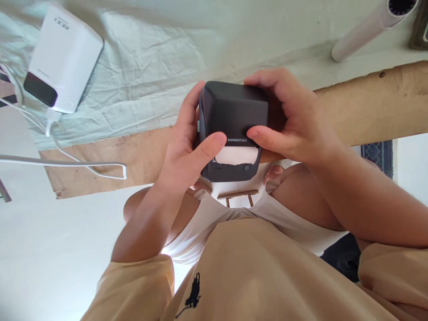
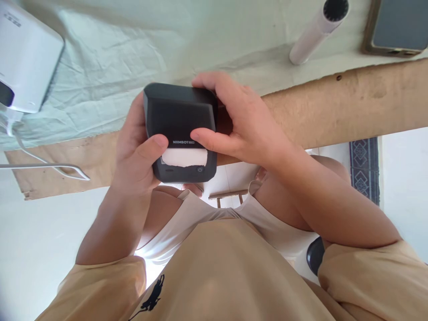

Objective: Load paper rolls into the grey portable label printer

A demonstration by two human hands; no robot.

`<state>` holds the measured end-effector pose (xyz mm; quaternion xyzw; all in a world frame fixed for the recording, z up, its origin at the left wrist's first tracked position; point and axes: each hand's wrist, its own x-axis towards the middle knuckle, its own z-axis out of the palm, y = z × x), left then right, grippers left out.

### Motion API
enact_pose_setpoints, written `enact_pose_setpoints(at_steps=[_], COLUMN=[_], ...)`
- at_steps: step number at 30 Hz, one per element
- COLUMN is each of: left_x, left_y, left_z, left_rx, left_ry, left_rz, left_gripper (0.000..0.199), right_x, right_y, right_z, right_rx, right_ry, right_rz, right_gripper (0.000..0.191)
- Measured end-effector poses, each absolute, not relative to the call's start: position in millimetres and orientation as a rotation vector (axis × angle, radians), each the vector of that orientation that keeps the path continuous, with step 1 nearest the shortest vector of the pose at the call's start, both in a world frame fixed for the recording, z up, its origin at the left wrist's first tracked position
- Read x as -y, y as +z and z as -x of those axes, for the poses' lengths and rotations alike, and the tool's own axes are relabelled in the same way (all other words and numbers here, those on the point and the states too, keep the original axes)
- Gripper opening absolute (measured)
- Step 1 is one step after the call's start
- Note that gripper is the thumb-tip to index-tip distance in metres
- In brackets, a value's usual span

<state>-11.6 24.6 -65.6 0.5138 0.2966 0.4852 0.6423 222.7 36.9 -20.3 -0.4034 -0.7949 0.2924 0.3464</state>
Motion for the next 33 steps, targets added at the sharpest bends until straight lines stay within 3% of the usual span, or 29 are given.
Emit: enact_pose_setpoints(at_steps=[13,19,26,29,33], left_x=[-26.3,-28.7,-25.8,-22.3,-21.5], left_y=[-55.1,-64.4,-58.0,-49.4,-41.8], left_z=[10.8,10.3,9.5,6.6,4.3], left_rx=[-0.736,-0.683,-0.665,-0.64,-0.641], left_ry=[1.042,1.126,1.125,1.086,1.088], left_rz=[-1.162,-1.225,-1.133,-1.072,-1.038], left_gripper=[0.057,0.065,0.061,0.049,0.043], right_x=[-36.6,-35.5,-31.9,-31.4,-32.0], right_y=[-19.5,-21.6,-22.0,-20.6,-23.8], right_z=[-224.0,-224.3,-223.7,-221.1,-217.6], right_rx=[2.091,2.067,2.095,2.08,1.937], right_ry=[0.742,0.721,0.619,0.501,0.049], right_rz=[1.085,1.095,1.087,0.994,0.844], right_gripper=[0.058,0.059,0.058,0.059,0.054])
